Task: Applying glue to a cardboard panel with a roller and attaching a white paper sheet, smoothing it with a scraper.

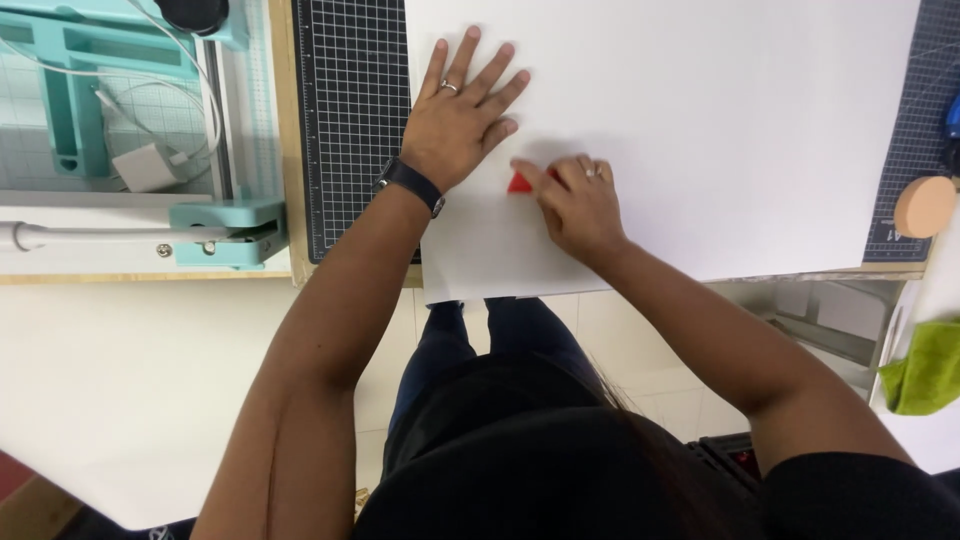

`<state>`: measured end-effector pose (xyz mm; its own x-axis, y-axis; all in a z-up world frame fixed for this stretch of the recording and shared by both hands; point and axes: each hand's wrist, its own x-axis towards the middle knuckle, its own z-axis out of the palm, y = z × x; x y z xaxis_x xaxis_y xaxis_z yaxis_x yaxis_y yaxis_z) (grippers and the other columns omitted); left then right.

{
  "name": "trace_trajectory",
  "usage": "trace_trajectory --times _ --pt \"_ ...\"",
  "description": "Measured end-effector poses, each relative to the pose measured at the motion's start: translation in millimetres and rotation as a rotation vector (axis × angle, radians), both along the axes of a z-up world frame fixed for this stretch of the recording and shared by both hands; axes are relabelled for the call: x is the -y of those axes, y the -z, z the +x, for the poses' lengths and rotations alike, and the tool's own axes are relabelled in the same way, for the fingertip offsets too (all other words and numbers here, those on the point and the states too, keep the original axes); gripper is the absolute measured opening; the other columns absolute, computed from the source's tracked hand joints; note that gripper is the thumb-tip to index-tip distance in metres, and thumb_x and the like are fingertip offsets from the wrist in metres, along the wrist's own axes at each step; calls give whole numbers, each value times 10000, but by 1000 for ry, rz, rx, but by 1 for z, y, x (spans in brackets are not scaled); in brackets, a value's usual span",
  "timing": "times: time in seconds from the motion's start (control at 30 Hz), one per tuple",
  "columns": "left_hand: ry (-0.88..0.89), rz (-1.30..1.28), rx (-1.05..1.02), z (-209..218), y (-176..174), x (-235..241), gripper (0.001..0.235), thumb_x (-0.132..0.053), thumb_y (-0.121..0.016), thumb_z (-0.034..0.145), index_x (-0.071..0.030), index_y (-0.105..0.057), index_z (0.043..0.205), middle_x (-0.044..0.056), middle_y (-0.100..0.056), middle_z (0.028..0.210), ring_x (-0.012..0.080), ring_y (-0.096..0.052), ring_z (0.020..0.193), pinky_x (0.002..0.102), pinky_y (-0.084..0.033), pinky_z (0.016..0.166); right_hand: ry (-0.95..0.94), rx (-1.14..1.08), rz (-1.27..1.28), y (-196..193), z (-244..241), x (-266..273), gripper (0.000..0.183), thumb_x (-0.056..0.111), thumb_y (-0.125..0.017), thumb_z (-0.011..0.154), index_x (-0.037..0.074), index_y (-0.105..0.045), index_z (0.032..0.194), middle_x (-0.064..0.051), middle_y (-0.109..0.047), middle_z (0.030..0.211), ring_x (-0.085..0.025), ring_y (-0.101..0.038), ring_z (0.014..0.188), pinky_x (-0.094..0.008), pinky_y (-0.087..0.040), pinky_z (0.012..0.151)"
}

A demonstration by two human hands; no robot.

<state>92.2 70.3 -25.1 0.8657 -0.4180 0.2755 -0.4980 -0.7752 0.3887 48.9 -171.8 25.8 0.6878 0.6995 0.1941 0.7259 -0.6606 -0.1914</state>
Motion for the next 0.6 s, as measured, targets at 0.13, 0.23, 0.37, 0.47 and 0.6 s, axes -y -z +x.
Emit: trace_trajectory --times 0.13,0.23,0.37,0.47,0.6 --pt "26 -5 -138 0 -6 -2 550 -456 -357 1167 -197 -378 1652 49 -200 1707 439 -25 1528 617 11 1251 -98 60 -9 -3 -6 6 358 115 -472 1110 221 -622 1417 -44 -509 927 -257 -508 785 -398 -377 764" --pt "32 -22 -139 0 -4 0 540 -448 -395 1171 -203 -386 1651 45 -208 1705 457 -17 1518 618 18 1246 -81 52 -9 -1 -2 9 376 100 -499 1099 204 -623 1439 -54 -501 939 -276 -515 818 -415 -385 776" --pt "41 -6 -102 1 -4 -2 540 -424 -439 1169 -180 -400 1649 71 -237 1700 461 -18 1506 630 -4 1235 -108 15 -56 0 -19 21 387 122 -474 1106 235 -575 1463 -42 -517 937 -264 -509 804 -409 -373 748" --pt "40 -24 -132 -3 -7 -1 543 -442 -415 1168 -193 -372 1648 70 -239 1701 478 -13 1503 628 11 1236 -53 72 -11 7 -5 12 379 103 -496 1106 233 -622 1439 -52 -494 942 -276 -506 817 -419 -404 774" --pt "29 -8 -171 1 -13 0 544 -439 -375 1169 -198 -375 1656 27 -195 1711 453 19 1515 588 48 1248 -48 125 16 2 -14 13 378 101 -470 1104 193 -622 1438 -64 -500 939 -298 -532 816 -426 -392 761"
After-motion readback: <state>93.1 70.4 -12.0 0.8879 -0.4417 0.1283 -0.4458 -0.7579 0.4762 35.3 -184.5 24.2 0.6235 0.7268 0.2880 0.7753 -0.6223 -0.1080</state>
